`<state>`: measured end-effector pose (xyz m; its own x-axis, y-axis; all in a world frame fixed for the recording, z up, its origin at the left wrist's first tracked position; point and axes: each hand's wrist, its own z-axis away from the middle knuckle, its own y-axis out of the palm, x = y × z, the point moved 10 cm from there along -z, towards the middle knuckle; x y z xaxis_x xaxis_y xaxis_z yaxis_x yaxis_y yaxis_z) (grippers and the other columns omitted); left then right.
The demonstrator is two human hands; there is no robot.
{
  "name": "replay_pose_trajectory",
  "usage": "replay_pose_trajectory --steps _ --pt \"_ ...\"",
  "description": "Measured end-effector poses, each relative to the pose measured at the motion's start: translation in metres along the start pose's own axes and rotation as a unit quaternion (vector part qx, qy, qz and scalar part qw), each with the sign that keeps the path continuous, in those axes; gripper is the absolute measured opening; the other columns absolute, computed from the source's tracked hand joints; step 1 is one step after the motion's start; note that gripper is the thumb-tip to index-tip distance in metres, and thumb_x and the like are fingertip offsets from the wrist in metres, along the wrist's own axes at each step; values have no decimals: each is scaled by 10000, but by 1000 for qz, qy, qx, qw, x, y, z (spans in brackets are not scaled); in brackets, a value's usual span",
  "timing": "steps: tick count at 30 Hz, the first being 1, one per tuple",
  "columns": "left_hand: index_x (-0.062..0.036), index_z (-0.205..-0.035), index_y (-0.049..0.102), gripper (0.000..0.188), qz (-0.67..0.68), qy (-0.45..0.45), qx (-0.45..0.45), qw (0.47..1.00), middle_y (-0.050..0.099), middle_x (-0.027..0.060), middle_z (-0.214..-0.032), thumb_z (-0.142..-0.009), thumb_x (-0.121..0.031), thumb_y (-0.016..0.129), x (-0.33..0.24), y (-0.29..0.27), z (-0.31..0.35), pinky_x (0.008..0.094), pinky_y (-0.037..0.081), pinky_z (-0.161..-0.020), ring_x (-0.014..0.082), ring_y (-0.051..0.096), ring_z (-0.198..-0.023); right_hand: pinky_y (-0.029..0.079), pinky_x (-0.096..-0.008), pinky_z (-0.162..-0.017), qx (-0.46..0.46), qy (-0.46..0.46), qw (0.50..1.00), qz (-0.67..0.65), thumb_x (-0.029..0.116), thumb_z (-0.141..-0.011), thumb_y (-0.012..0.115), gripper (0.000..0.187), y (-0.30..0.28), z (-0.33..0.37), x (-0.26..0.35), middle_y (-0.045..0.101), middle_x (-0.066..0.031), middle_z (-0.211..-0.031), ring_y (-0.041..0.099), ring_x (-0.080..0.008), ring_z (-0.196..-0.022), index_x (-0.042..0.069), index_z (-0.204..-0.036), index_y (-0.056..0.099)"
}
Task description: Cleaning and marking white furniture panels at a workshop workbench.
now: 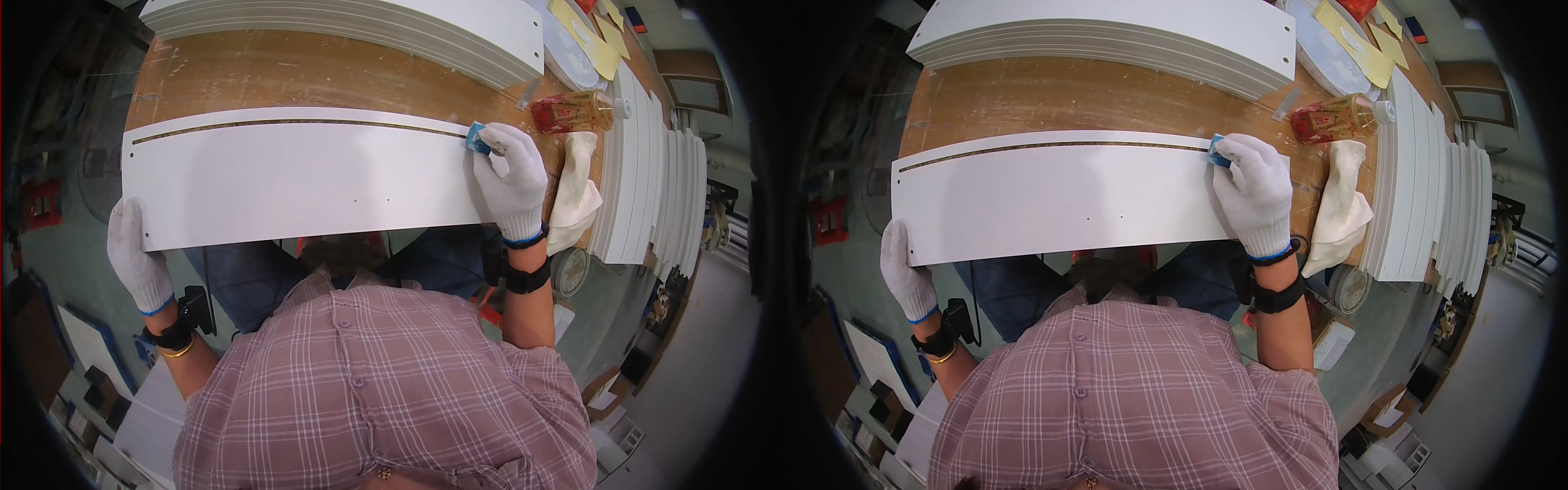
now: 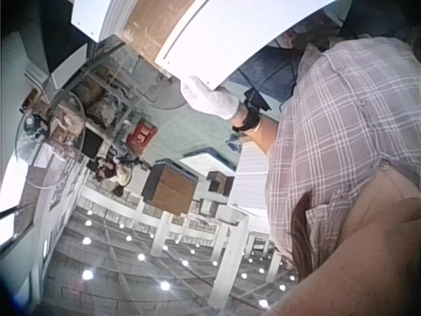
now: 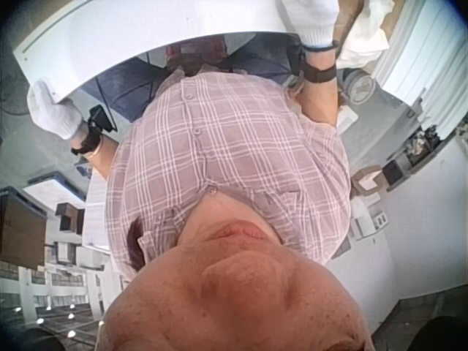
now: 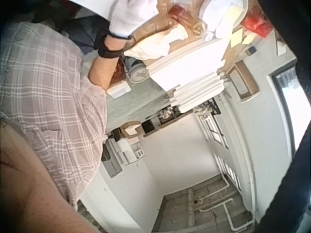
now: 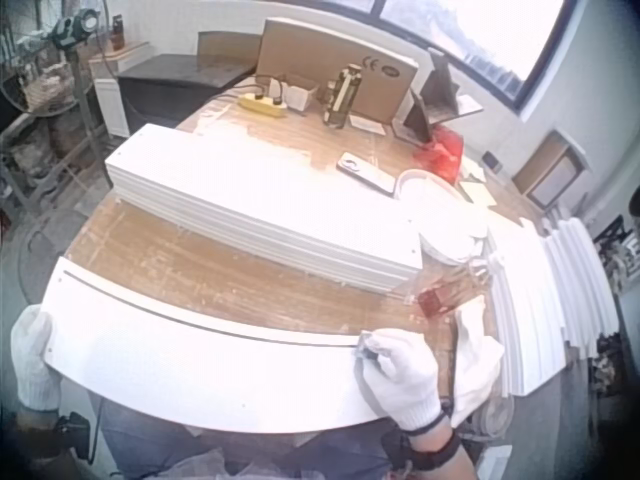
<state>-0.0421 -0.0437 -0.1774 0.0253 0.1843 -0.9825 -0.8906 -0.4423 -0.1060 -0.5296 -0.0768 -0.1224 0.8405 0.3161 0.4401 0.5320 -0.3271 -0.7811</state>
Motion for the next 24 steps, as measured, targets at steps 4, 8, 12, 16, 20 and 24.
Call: replay_pose_trajectory --steps 4,8,12,16,20,24 --pt "34 -1110 570 253 16 13 -11 1000 602 41 -943 -959 -164 522 -1 -1 0 219 459 -694 92 578 -830 483 -334 -804 -1 -26 999 -18 -44 -650 680 363 0 -2 4 652 -74 -1003 618 -253 -915 85 -985 622" --pt "30 -1114 570 252 21 11 -23 999 604 42 -948 -959 -162 524 -4 2 2 221 460 -703 95 583 -835 493 -336 -786 -5 -22 1000 2 -45 -649 686 366 -1 -3 5 651 -80 -996 621 -262 -907 82 -986 627" --pt "28 -1108 571 247 34 5 -10 999 606 41 -951 -961 -163 521 0 4 -3 221 460 -707 95 584 -839 497 -338 -784 0 -26 1000 -9 -45 -648 688 355 0 -6 6 652 -85 -992 622 -269 -904 74 -977 632" --pt "27 -1094 576 231 38 6 -8 999 612 41 -942 -963 -153 515 -3 2 -1 221 456 -709 94 581 -823 509 -326 -765 -19 -21 999 17 -50 -657 689 345 -9 -6 8 652 -99 -983 630 -258 -880 59 -980 637" --pt "13 -1087 572 244 19 54 -21 998 606 18 -890 -968 -191 508 -7 4 2 211 454 -634 72 580 -760 527 -289 -724 -47 37 998 -35 -20 -709 716 301 -21 -6 12 650 -105 -980 641 -209 -844 23 -998 643" --pt "31 -1073 576 231 32 23 6 999 601 36 -926 -962 -161 508 -3 14 4 214 447 -685 82 568 -797 520 -272 -726 -51 39 998 -9 -28 -724 703 297 -26 -2 10 647 -102 -997 637 -192 -862 11 -1012 643"
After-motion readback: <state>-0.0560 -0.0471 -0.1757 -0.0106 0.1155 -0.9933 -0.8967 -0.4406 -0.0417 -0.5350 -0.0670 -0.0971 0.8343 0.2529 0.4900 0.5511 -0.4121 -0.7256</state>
